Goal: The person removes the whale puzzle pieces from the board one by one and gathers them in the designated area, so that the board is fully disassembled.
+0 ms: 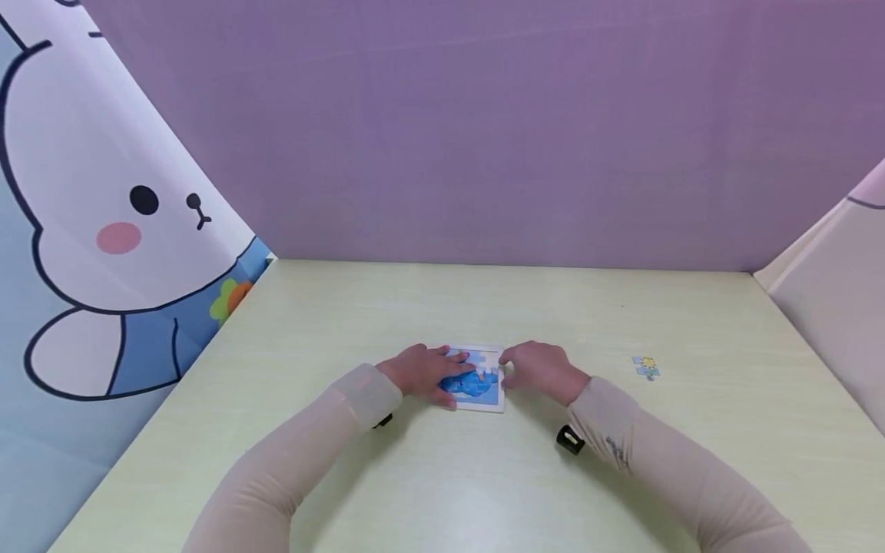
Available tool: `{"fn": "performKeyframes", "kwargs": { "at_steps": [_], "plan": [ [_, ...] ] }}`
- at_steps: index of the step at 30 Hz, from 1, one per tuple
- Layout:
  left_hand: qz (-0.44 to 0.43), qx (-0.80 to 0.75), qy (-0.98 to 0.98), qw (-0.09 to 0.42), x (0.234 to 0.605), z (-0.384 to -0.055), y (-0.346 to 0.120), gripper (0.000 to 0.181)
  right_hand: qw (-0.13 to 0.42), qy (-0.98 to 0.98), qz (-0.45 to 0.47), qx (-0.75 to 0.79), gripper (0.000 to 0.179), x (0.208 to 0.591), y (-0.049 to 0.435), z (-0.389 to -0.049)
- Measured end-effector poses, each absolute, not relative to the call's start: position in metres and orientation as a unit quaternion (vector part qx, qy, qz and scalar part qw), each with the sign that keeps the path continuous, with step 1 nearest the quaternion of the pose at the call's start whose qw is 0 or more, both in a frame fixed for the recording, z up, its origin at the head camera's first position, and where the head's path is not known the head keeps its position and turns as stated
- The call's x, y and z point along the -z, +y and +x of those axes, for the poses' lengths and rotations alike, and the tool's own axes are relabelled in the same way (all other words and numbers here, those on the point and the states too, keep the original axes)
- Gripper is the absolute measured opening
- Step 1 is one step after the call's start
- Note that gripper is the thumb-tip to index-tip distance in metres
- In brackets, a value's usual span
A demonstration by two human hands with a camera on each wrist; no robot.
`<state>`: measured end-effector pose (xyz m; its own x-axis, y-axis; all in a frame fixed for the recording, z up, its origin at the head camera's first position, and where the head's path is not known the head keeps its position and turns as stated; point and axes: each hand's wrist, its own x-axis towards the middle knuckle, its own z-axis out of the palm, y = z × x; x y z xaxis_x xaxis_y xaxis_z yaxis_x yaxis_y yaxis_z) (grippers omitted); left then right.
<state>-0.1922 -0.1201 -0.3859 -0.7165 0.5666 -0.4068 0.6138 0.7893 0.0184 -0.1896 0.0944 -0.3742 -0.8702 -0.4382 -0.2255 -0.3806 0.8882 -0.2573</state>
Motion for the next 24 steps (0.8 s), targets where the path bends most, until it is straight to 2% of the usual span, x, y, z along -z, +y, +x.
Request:
{"fn": "performKeyframes", "kwargs": {
  "at_steps": [24],
  "plan": [
    [0.327, 0.063, 0.922, 0.2, 0.387, -0.195, -0.122, 0.074, 0.167, 0.96, -0.205, 0.096, 0.036, 0.38, 0.078, -0.193]
  ]
}}
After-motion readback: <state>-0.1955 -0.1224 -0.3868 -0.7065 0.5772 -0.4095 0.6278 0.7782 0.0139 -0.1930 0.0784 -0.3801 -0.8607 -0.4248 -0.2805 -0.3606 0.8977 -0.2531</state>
